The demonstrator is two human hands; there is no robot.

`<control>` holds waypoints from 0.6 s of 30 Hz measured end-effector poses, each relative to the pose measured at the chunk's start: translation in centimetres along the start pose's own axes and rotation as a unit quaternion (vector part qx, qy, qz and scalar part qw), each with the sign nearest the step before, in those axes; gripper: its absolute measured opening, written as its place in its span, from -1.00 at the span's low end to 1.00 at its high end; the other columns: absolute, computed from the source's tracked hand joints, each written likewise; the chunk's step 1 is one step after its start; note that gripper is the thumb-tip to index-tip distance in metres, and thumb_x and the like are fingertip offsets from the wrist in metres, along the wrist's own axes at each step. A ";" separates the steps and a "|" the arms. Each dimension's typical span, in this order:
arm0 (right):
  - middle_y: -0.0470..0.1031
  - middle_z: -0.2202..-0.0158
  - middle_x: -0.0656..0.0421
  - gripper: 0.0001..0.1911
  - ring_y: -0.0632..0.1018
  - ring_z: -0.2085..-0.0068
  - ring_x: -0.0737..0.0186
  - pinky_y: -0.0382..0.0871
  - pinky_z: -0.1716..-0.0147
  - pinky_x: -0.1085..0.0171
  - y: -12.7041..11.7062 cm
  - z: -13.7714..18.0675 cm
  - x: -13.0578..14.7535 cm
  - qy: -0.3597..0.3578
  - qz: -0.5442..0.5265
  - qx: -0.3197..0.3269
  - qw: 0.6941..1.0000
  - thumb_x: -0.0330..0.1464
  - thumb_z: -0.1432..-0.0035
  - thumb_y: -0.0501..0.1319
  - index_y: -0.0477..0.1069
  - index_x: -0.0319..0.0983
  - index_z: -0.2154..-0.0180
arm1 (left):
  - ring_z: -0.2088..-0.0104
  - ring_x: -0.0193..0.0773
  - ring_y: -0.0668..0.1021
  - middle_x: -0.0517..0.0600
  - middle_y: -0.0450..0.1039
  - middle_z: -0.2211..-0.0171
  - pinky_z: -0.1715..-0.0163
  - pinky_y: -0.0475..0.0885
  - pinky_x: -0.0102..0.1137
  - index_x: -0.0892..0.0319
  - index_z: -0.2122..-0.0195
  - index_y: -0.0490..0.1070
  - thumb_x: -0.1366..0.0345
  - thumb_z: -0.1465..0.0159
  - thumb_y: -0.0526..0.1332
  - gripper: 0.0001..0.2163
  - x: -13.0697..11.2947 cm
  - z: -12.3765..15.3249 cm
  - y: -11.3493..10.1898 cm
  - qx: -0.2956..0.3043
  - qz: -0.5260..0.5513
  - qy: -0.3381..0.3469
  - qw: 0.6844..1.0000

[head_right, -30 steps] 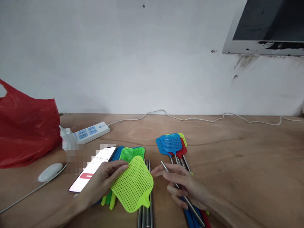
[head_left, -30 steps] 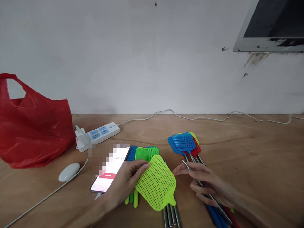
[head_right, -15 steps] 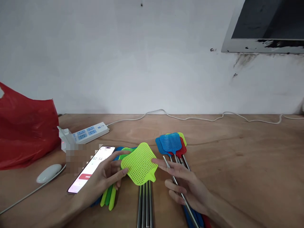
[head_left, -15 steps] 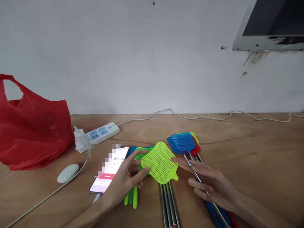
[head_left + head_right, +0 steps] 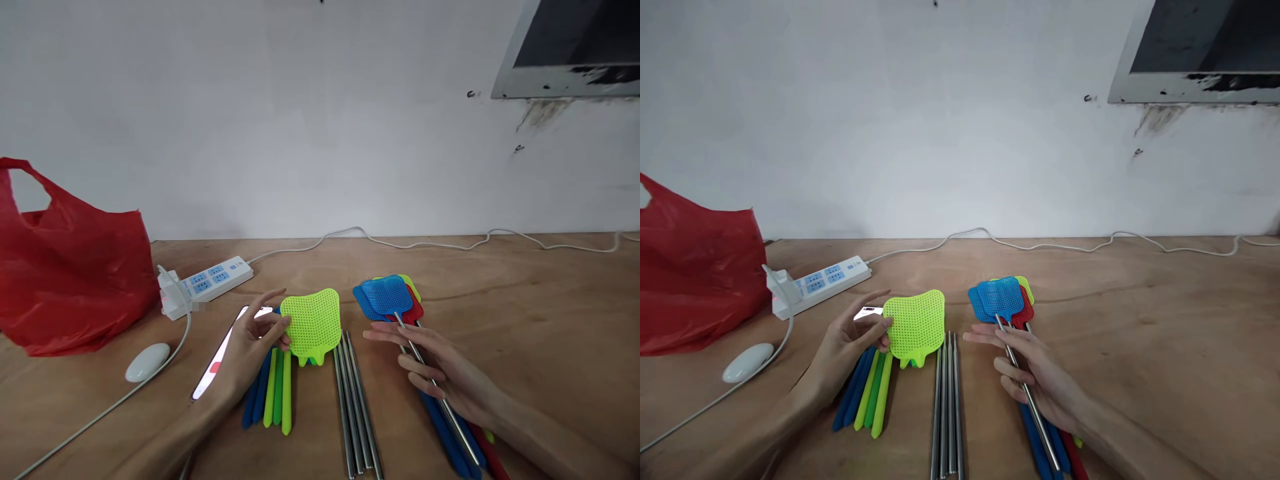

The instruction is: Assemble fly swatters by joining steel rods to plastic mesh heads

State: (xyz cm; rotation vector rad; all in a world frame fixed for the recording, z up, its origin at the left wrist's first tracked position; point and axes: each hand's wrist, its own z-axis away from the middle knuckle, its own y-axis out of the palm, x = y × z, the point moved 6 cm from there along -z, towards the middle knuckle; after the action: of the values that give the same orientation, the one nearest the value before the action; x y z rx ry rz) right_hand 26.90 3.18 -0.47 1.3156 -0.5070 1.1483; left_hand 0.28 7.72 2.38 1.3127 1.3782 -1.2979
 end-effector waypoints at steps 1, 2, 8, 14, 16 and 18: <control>0.58 0.04 -0.04 -0.73 -0.08 0.64 0.55 0.07 0.75 0.53 -0.1 -0.1 0.0 0.000 0.002 -0.003 1.000 -0.27 -0.28 0.22 0.60 -0.24 0.08 | 0.50 -0.29 0.52 -0.16 0.46 0.51 0.45 0.49 -0.40 0.18 -0.15 0.28 0.11 -0.22 0.32 -0.48 0.0 -0.2 -0.2 -0.004 -0.007 0.001 1.000; 0.61 0.18 0.02 -0.73 -0.08 0.65 0.55 0.07 0.76 0.53 -0.2 -0.3 -0.1 0.001 0.005 -0.004 1.000 -0.27 -0.28 0.23 0.59 -0.25 0.09 | 0.51 -0.29 0.51 -0.16 0.45 0.51 0.48 0.48 -0.40 0.19 -0.12 0.31 0.10 -0.21 0.32 -0.50 0.1 -0.4 -0.4 -0.009 -0.012 0.002 1.000; 0.42 0.62 0.28 -0.56 0.06 0.75 0.52 0.15 0.77 0.45 -0.1 -0.8 -0.5 -0.018 0.051 0.001 0.999 -0.11 -0.24 0.22 0.52 -0.33 0.03 | 0.55 -0.29 0.48 -0.09 0.44 0.40 0.58 0.43 -0.41 0.15 -0.04 0.36 0.08 -0.25 0.25 -0.61 0.6 -0.9 -0.9 -0.015 -0.140 0.028 0.990; 0.36 0.76 0.28 -0.38 0.22 0.76 0.39 0.02 0.74 0.40 -1.1 -1.3 -0.7 -0.050 0.170 0.003 0.984 0.04 -0.25 0.11 0.48 -0.40 0.04 | 0.04 0.00 0.50 0.10 0.38 -0.02 0.13 0.48 -0.15 0.08 -0.09 0.36 0.18 -0.37 0.11 -0.71 -1.2 0.2 -0.9 -0.079 -0.409 0.210 0.884; 0.28 0.80 0.32 -0.38 0.15 0.76 0.41 -0.05 0.73 0.38 -1.3 -1.4 -0.5 -0.060 0.200 -0.007 0.978 0.06 -0.25 0.09 0.49 -0.39 0.10 | -0.06 0.03 0.46 0.11 0.39 -0.04 0.02 0.44 -0.10 0.07 -0.08 0.38 0.22 -0.40 0.09 -0.74 -1.7 0.8 0.1 -0.032 -0.421 0.257 0.869; 0.20 0.83 0.36 -0.37 0.07 0.76 0.42 -0.11 0.71 0.36 -1.3 -1.2 -0.1 -0.070 0.229 -0.020 0.971 0.07 -0.24 0.07 0.51 -0.38 0.17 | -0.07 0.01 0.46 0.10 0.42 -0.07 -0.05 0.41 -0.10 0.06 -0.09 0.40 0.25 -0.43 0.08 -0.74 -1.7 1.5 1.5 0.059 -0.419 0.278 0.862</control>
State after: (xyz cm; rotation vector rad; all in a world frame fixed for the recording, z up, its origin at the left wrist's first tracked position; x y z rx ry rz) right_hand 27.60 4.47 -1.50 1.2846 -0.9696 1.4164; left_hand 1.87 5.90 3.64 1.2546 2.5025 -1.6270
